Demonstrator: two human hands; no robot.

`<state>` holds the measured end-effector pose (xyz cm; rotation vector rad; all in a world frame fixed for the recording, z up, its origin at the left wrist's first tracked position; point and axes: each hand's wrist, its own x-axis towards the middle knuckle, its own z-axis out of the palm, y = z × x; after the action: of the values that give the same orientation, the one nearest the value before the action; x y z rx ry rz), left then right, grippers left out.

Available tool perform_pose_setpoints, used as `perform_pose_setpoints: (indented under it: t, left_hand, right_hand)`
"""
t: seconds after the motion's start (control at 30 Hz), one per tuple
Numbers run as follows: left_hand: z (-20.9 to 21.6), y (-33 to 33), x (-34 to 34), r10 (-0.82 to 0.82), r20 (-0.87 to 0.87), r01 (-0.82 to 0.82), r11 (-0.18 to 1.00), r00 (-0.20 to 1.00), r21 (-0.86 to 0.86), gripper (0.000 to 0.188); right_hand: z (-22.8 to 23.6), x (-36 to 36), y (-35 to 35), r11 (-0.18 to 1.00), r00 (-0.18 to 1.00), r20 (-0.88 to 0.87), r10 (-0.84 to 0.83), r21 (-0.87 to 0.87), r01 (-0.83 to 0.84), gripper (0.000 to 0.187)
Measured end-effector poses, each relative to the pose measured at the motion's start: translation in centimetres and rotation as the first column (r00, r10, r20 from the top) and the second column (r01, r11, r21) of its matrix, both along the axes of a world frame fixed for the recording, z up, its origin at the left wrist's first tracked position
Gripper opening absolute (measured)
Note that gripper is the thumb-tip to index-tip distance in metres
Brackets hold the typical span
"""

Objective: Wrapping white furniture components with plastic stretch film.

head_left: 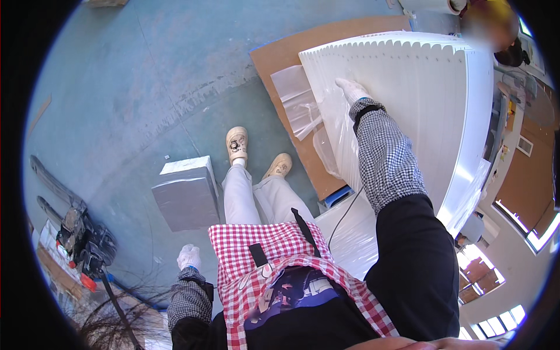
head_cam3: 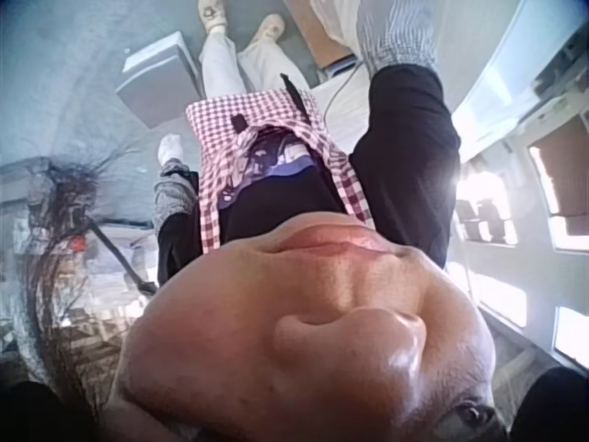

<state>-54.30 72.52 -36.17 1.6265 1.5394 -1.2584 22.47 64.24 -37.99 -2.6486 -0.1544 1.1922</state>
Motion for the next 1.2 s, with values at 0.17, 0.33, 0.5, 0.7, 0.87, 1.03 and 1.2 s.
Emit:
perform_pose_setpoints:
  t: [0.17, 0.33, 0.5, 0.7, 0.87, 1.03, 1.2]
  left_hand:
    - [0.6, -0.4, 1.4, 0.091, -0.043, -0.091, 0.996, 0.995, -0.003, 0.046]
    - [1.1, 0.0, 2.5, 0.105, -0.061, -0.107, 0.994, 0.993, -0.025, 0.047]
    - [1.4, -0.3, 2.4, 0.071, -0.070, -0.073, 0.997, 0.995, -0.031, 0.047]
    - [2.6, 0.9, 4.4, 0.110, -0.079, -0.115, 0.992, 0.991, -0.057, 0.044]
    - [3.1, 1.2, 4.5, 0.112, -0.095, -0.115, 0.993, 0.989, -0.032, 0.044]
    - [2.4, 1.6, 3.8, -0.088, -0.067, 0.081, 0.992, 0.994, -0.095, 0.042]
    - [2.5, 1.9, 3.9, -0.090, -0.030, 0.088, 0.993, 0.995, -0.074, 0.041]
  right_hand:
    - [0.1, -0.3, 0.1, 1.000, 1.000, -0.009, -0.008, 0.010, 0.008, 0.066]
    - [0.8, -0.7, 0.8, 0.998, 0.997, -0.032, -0.065, -0.001, 0.065, 0.066]
    - [1.4, -1.4, 1.8, 1.000, 0.999, -0.037, -0.013, 0.022, 0.014, 0.067]
    - [1.5, -1.2, 1.5, 0.998, 1.000, -0.013, 0.018, 0.055, -0.017, 0.069]
    - [1.2, -1.4, 1.2, 0.999, 0.999, -0.003, -0.039, 0.018, 0.039, 0.070]
    - [0.3, -0.6, 0.9, 0.999, 1.000, 0.024, 0.012, -0.035, -0.011, 0.069]
    - [-0.2, -0.7, 0.8, 0.998, 1.000, -0.011, 0.020, 0.052, -0.019, 0.065]
